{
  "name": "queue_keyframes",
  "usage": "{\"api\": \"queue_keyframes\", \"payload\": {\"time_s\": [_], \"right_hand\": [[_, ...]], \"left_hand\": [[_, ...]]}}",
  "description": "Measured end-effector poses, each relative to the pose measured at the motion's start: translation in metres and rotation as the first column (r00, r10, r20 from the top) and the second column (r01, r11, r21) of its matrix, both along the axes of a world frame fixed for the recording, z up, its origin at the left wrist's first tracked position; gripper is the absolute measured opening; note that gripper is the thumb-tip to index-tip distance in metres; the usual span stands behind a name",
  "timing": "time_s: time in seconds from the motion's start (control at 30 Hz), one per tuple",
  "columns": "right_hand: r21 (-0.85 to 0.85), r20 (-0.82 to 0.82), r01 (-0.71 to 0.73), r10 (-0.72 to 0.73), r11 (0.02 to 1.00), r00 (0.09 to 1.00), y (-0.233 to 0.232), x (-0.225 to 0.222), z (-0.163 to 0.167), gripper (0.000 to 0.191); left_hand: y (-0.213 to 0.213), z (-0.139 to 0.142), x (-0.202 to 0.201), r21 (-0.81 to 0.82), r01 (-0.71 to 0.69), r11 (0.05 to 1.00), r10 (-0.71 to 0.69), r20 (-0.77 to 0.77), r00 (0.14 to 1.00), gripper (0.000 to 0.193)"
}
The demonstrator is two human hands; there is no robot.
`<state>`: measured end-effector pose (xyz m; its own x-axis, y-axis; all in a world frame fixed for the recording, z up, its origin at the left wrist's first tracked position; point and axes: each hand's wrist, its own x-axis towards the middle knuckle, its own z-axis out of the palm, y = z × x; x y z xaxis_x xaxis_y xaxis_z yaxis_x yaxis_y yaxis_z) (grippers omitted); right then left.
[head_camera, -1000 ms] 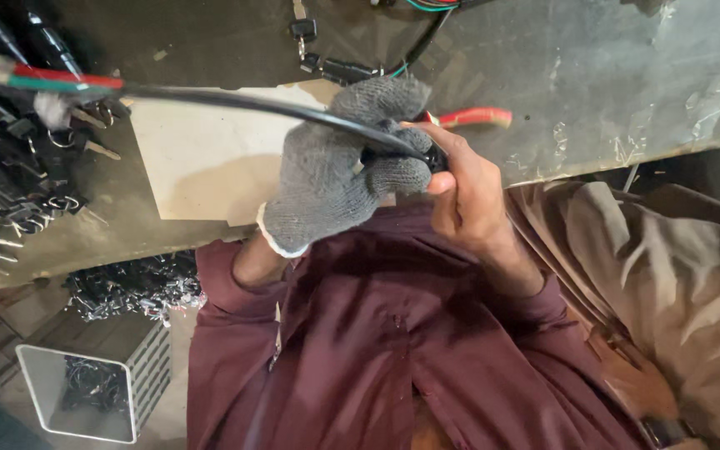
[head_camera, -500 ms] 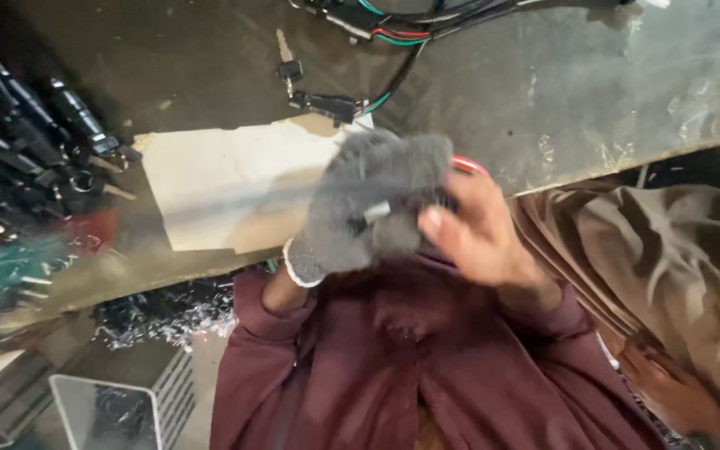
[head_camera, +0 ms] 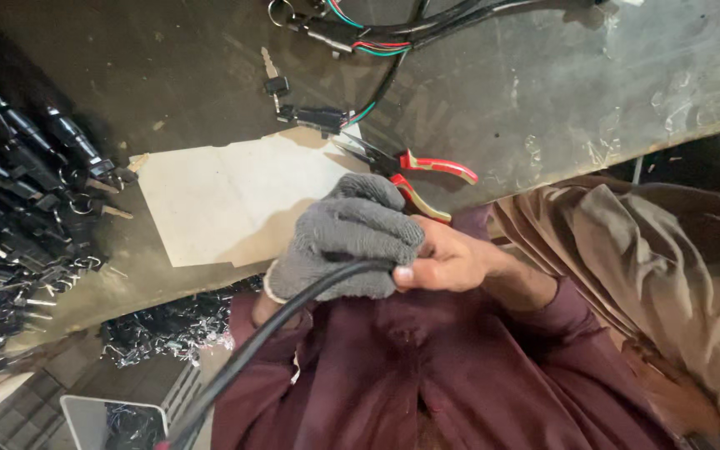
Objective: The person holds a black cable with a connector at one end and uses red-handled pliers to strip insulation from the wire ends, pulling off cut insulation pieces and working along the cable. They repeatedly reposition the cable on the workbench and set the pliers down between cuts.
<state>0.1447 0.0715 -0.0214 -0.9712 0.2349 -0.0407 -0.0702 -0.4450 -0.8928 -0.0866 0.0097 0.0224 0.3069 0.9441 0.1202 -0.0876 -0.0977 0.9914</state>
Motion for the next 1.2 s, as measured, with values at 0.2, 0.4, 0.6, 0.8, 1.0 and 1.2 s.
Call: {"api": "queue_keyframes", "payload": {"time_s": [0.2, 0.4, 0.6, 0.8, 1.0, 1.2], "right_hand": [[-0.258, 0.077, 0.356, -0.348, 0.898, 0.934, -0.044, 0.000, -0.050, 0.070], [0.132, 0.201, 0.769, -0.777, 0.625, 0.597, -0.038, -0.024, -0.042, 0.066], [0.783, 0.108, 0.382, -0.712, 0.491, 0.694, -0.015, -0.024, -0.003, 0.077], [0.985, 0.051, -0.166, -0.821, -0.054, 0.569, -0.011, -0.013, 0.002, 0.068], [0.894, 0.180, 0.267, -0.835, 0.359, 0.520, 0.004, 0.019, -0.015, 0.047], [0.455, 0.290, 0.435, -0.591, 0.777, 0.752, 0.024, 0.032, -0.005, 0.024]], "left_hand": [[0.000, -0.028, 0.034, -0.065, -0.267, 0.962, 0.274, 0.144, 0.951, 0.008], [0.006, -0.014, 0.037, -0.309, -0.296, 0.904, 0.338, 0.092, 0.937, 0.028], [0.005, -0.005, 0.019, -0.301, -0.383, 0.873, 0.413, 0.042, 0.910, 0.037], [-0.008, -0.024, 0.026, -0.495, -0.419, 0.761, 0.594, 0.272, 0.757, 0.038], [-0.012, -0.019, 0.029, -0.416, -0.345, 0.841, 0.483, 0.291, 0.826, 0.039], [-0.016, 0.002, 0.034, -0.444, -0.204, 0.872, 0.357, 0.294, 0.887, 0.038]]}}
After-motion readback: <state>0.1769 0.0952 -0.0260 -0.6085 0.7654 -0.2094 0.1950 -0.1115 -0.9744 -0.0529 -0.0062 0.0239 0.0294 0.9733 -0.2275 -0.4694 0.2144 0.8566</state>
